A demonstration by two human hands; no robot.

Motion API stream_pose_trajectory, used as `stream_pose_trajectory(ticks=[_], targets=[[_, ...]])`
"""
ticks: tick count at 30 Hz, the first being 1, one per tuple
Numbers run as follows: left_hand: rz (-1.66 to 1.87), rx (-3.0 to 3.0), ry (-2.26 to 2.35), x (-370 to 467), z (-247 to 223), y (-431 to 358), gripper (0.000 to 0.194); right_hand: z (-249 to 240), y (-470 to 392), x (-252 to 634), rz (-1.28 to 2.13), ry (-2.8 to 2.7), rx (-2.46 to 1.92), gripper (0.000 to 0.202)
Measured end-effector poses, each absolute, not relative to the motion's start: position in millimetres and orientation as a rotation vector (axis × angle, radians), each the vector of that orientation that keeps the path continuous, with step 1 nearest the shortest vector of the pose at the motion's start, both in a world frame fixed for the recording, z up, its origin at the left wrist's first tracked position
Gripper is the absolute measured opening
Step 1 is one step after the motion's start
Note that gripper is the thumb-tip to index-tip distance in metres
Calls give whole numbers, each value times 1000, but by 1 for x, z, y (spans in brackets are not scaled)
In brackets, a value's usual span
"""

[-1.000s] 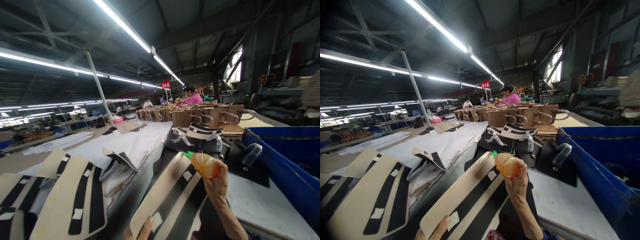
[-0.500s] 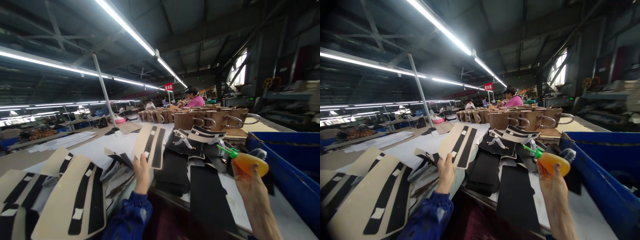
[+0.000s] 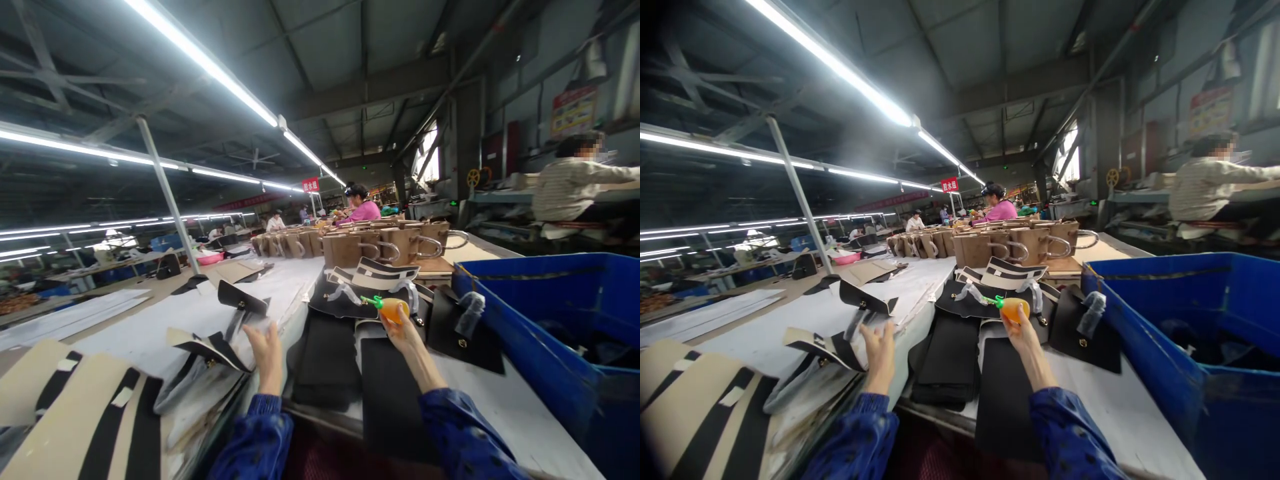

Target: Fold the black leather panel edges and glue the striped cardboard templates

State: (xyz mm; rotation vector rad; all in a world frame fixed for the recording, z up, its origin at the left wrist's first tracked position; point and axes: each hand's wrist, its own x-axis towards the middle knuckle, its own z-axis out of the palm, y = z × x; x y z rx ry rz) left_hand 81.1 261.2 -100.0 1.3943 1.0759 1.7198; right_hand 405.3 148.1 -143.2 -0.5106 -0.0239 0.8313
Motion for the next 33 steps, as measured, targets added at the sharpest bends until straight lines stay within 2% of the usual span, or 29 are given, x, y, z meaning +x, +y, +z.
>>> stream_pose_trajectory(ticks=[3,8,16,20,25,28,31,33], targets=[[1613,1398,997,76,-126,229,76,-151,173,399,883,18,-537,33],[1430,1420,964,69,-158,206,68,-157,189,396,917,29,-594,33],[1272,1433,818,98,-168,200,55,-137,188,387,974,-108,-639,32],[1234,1388,753,99,-167,196,62,-107,176,386,936,-197,-585,31],[1196,1311,689,93,-153,187,80,-41,128,390,890,-409,-451,29],[1163,1268,632,94,-137,166,82,-10,94,380,978,-553,-455,38],[1101,1214,602,93,-120,142,88,-5,67,355,1129,-667,-509,53],[1064,1171,613,88,-113,130,93,-16,56,331,1246,-714,-546,56]])
